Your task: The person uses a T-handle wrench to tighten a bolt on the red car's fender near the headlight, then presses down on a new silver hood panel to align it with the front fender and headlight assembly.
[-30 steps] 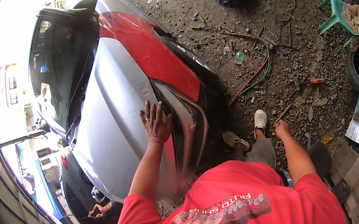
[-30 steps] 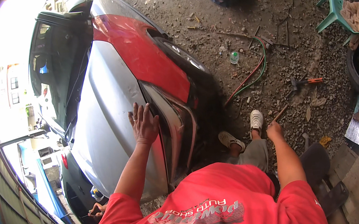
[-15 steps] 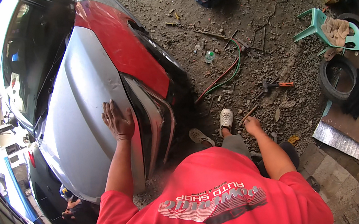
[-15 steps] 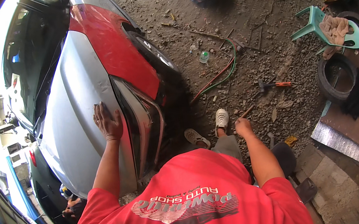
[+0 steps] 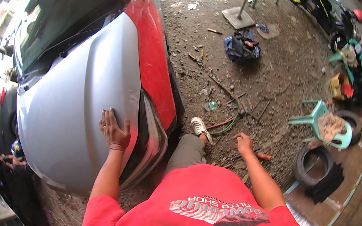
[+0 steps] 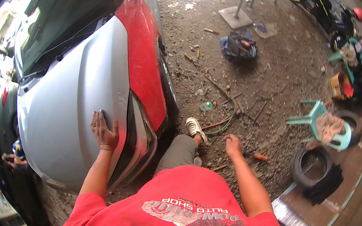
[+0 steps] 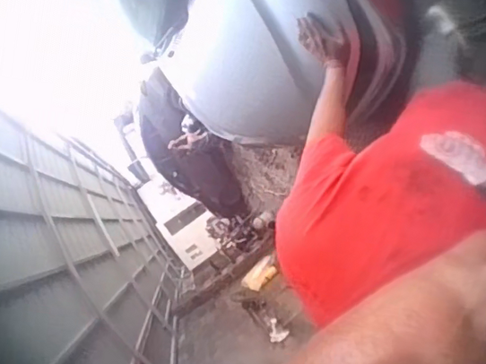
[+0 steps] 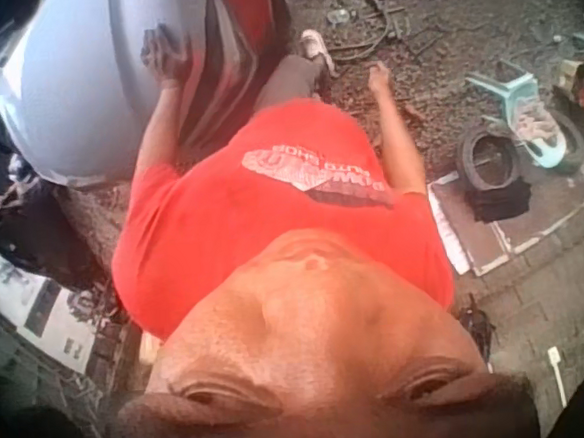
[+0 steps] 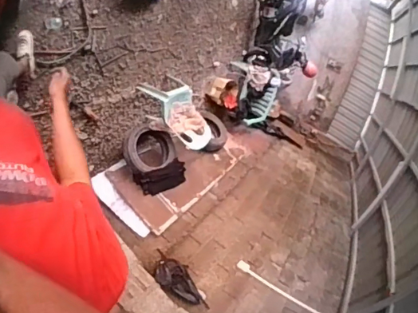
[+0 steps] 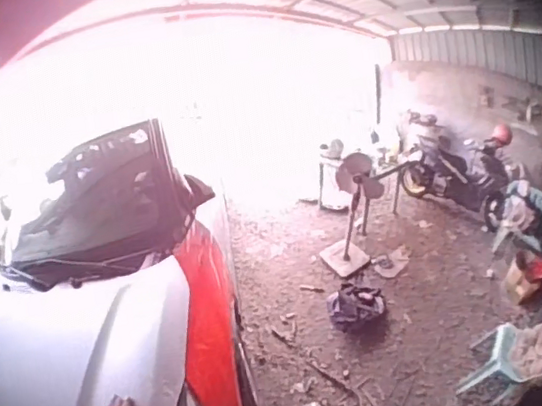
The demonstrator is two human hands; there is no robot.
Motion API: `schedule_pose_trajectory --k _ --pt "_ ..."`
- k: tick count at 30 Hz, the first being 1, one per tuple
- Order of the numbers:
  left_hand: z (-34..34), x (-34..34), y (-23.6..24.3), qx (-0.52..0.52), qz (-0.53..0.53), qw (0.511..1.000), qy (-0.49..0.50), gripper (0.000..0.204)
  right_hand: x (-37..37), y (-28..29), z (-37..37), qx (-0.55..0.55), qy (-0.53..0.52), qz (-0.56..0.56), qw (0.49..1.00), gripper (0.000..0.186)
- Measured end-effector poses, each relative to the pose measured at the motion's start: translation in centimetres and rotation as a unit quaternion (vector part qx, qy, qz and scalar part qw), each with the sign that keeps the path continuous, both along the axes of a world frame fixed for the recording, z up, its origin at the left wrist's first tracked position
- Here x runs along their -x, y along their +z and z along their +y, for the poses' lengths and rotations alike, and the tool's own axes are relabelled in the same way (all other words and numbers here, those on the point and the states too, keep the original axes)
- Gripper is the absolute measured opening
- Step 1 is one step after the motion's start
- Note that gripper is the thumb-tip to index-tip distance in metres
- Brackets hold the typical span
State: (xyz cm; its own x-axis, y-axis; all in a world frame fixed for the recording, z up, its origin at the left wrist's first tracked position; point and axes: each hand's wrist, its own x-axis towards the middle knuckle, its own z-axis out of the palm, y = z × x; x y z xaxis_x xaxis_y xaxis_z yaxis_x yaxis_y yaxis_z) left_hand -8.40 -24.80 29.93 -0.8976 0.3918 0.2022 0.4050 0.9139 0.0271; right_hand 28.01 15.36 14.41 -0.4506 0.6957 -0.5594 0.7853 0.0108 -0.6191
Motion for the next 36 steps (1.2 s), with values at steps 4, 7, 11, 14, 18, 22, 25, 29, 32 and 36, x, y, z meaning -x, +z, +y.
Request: schedule_pose_trajectory --k 4,7,11,14,18,22,25,29,32,36 --pt "1.3 0.0 1.2 0.011 -0.049 0.998 0.043 0.094 14.0 4.9 4.8 -0.248 0.128 0.156 0.948 0.018" --pt "4.1 2.1 2.4 0.014 -0.079 0.993 0.092 0.11 26.6 10.4 7.6 -0.332 0.199 0.263 0.884 0.019" --pt "11.7 7.4 4.4 0.042 -0.114 0.983 0.135 0.13 40.9 15.9 8.3 -0.35 0.275 0.41 0.796 0.017" --pt "15.3 10.3 4.6 0.057 -0.129 0.971 0.192 0.134 48.3 18.1 6.3 -0.345 0.274 0.502 0.744 0.017" --pt "17.0 11.8 4.2 0.033 -0.135 0.961 0.238 0.135 56.2 18.5 4.3 -0.323 0.291 0.567 0.7 0.023" --pt "16.9 12.3 3.9 0.03 -0.152 0.962 0.226 0.132 63.4 16.6 2.3 -0.299 0.327 0.612 0.655 0.027" --pt "17.0 13.5 3.6 0.019 -0.149 0.963 0.225 0.131 71.1 14.2 -1.5 -0.326 0.358 0.637 0.6 0.027" --pt "16.2 13.3 3.0 0.016 -0.105 0.963 0.246 0.129 73.1 12.3 -4.8 -0.24 0.32 0.706 0.585 0.02" --pt "16.5 12.9 3.7 0.026 -0.106 0.964 0.243 0.128 72.9 13.1 -3.9 -0.237 0.35 0.71 0.564 0.022" --pt "17.1 12.7 3.0 0.001 -0.111 0.963 0.244 0.129 71.1 13.1 -0.9 -0.181 0.387 0.682 0.593 0.022"
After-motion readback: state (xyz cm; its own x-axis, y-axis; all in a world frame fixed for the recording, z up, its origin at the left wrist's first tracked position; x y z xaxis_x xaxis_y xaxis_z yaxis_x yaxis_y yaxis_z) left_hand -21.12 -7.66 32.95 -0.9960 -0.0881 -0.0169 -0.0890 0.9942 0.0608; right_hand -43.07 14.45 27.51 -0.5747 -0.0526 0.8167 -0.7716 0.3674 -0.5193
